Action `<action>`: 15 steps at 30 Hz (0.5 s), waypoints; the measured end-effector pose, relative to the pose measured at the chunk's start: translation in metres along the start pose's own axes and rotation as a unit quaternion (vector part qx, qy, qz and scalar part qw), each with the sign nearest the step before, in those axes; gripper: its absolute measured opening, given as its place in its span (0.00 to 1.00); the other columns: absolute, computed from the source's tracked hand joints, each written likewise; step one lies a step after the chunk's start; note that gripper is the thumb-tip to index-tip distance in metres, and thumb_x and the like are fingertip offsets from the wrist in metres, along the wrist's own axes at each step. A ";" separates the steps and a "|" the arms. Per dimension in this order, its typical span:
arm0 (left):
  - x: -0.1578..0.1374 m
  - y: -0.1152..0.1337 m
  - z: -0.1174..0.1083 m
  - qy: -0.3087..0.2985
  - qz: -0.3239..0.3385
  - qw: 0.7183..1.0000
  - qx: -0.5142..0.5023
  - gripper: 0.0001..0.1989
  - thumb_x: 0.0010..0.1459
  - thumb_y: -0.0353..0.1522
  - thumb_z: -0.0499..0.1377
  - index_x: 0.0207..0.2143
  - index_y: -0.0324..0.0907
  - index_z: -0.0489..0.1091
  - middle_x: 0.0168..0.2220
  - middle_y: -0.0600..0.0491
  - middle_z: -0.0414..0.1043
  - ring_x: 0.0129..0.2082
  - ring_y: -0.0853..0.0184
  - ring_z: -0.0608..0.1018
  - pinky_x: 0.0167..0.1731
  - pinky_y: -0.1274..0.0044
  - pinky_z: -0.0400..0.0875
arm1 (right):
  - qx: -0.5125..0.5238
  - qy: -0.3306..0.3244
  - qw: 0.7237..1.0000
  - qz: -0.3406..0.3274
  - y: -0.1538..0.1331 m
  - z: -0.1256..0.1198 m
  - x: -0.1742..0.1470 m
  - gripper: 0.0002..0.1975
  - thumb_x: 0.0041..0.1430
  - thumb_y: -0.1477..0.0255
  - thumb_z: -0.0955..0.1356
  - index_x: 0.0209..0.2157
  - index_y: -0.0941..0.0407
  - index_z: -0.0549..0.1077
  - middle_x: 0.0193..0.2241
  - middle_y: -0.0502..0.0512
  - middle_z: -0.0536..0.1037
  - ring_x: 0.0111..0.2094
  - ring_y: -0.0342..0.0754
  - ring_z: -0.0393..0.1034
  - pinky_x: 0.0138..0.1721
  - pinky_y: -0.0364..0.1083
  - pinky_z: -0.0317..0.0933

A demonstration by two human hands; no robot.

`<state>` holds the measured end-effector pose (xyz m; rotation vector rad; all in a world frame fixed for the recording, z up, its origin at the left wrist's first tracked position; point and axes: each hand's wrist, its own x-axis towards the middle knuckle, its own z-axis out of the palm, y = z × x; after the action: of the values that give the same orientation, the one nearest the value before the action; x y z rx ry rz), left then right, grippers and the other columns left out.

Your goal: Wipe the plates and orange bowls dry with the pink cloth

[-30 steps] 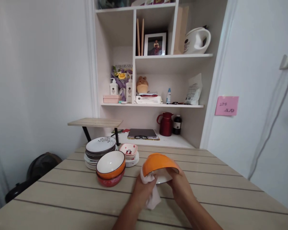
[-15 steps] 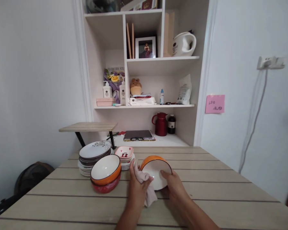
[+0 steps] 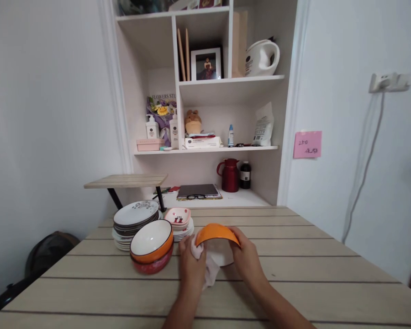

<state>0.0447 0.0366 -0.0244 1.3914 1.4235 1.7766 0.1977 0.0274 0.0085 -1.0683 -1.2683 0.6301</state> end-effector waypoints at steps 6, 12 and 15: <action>-0.001 0.015 -0.003 -0.040 -0.092 0.989 -0.108 0.21 0.50 0.35 0.61 0.48 0.41 0.73 0.46 0.46 0.78 0.46 0.59 0.80 0.44 0.73 0.73 | -0.028 -0.055 0.996 -0.070 -0.017 -0.002 -0.005 0.21 0.49 0.76 0.62 0.44 0.51 0.76 0.43 0.52 0.82 0.46 0.54 0.74 0.49 0.50 0.63; -0.003 0.022 -0.002 -0.011 -0.120 0.984 -0.134 0.20 0.52 0.39 0.62 0.47 0.42 0.72 0.49 0.44 0.77 0.49 0.58 0.78 0.47 0.73 0.72 | 0.070 -0.045 0.996 -0.023 -0.018 0.004 -0.010 0.15 0.54 0.69 0.64 0.42 0.54 0.75 0.42 0.55 0.81 0.45 0.55 0.73 0.48 0.50 0.64; -0.012 0.025 0.002 -0.018 -0.166 0.968 -0.185 0.23 0.54 0.45 0.62 0.48 0.41 0.71 0.46 0.43 0.78 0.44 0.58 0.81 0.43 0.71 0.75 | 0.133 -0.024 0.991 0.022 -0.018 0.010 -0.014 0.14 0.53 0.68 0.66 0.42 0.55 0.74 0.41 0.55 0.81 0.43 0.54 0.73 0.45 0.49 0.66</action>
<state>0.0566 0.0186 -0.0066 0.9263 1.1493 1.6780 0.1817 0.0101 0.0181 -0.8665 -1.1665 0.8369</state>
